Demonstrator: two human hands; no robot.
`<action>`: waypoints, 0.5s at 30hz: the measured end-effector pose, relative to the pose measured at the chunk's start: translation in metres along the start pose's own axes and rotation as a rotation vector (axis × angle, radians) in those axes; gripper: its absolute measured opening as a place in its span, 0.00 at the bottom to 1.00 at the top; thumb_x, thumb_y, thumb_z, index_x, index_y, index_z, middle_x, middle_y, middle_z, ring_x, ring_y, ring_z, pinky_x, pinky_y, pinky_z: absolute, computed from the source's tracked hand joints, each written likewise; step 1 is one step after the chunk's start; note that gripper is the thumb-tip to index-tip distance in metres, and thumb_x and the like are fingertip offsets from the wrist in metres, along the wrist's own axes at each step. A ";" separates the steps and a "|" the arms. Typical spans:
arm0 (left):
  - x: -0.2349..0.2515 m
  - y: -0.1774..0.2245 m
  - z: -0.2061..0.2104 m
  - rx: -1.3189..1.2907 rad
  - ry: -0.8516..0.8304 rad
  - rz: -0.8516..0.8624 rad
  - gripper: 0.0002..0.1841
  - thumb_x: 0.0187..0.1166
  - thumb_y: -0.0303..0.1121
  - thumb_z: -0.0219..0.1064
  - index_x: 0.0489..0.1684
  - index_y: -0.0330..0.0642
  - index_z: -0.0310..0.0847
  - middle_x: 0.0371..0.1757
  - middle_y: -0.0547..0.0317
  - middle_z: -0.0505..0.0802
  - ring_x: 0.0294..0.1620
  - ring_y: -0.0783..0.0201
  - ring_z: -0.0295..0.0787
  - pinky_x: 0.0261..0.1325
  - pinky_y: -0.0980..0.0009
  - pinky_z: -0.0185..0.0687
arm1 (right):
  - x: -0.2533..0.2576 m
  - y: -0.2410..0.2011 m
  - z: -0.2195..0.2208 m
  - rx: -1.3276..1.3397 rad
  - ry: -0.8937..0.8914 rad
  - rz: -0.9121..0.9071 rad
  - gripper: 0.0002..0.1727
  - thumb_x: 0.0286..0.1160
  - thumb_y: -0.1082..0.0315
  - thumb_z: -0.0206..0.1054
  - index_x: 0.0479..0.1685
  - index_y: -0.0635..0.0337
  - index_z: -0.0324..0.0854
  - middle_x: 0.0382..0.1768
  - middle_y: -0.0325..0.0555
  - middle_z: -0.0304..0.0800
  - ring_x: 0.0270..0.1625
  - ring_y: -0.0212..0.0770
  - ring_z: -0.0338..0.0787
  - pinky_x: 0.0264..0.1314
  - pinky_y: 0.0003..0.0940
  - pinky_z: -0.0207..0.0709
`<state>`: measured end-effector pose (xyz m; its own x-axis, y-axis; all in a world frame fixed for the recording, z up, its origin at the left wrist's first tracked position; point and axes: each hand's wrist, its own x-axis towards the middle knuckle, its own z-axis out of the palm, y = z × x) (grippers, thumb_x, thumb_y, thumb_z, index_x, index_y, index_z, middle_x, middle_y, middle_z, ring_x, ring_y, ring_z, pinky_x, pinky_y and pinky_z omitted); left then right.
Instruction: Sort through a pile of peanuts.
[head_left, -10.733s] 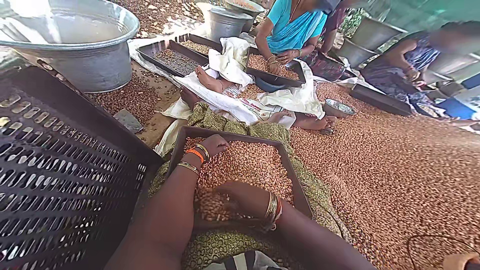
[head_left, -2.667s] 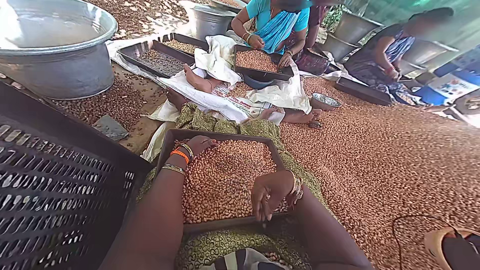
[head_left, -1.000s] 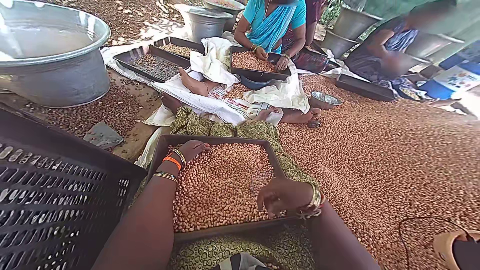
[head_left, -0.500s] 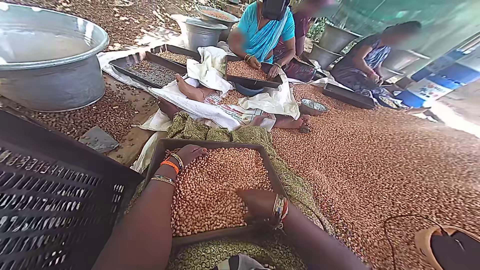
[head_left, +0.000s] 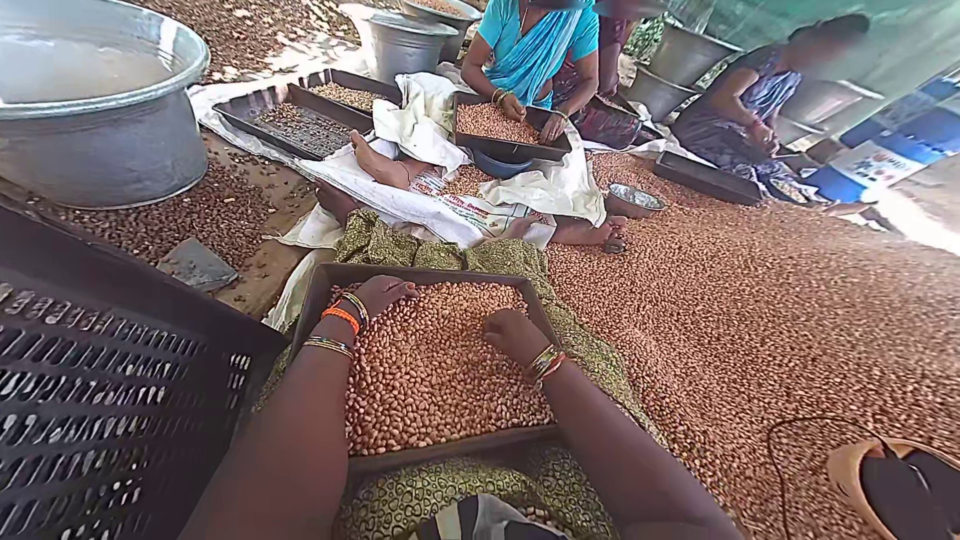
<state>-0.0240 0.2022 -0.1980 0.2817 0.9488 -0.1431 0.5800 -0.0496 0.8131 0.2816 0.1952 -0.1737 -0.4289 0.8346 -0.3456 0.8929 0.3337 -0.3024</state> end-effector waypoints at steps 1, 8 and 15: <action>0.000 0.001 0.001 -0.005 0.006 0.007 0.21 0.95 0.39 0.51 0.56 0.34 0.90 0.57 0.47 0.93 0.61 0.57 0.87 0.73 0.56 0.73 | 0.000 0.003 -0.002 0.020 0.000 0.001 0.13 0.82 0.67 0.66 0.55 0.68 0.87 0.55 0.61 0.90 0.62 0.55 0.89 0.72 0.52 0.77; 0.004 -0.015 0.004 0.011 0.049 0.055 0.23 0.95 0.42 0.51 0.51 0.35 0.91 0.51 0.49 0.95 0.54 0.57 0.89 0.66 0.52 0.77 | -0.042 0.040 -0.021 0.791 -0.658 -0.595 0.15 0.70 0.52 0.75 0.41 0.55 0.92 0.38 0.30 0.98 0.40 0.23 0.94 0.47 0.24 0.88; 0.006 -0.022 0.004 0.014 0.041 0.073 0.24 0.96 0.43 0.49 0.52 0.38 0.92 0.50 0.50 0.95 0.55 0.55 0.89 0.67 0.50 0.77 | -0.025 -0.010 0.012 0.120 -0.270 -0.561 0.22 0.73 0.81 0.69 0.68 0.71 0.84 0.65 0.68 0.88 0.73 0.63 0.83 0.83 0.56 0.67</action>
<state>-0.0317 0.2081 -0.2190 0.2919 0.9545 -0.0605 0.5700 -0.1229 0.8124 0.2813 0.1658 -0.1729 -0.8605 0.4017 -0.3132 0.5076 0.6238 -0.5944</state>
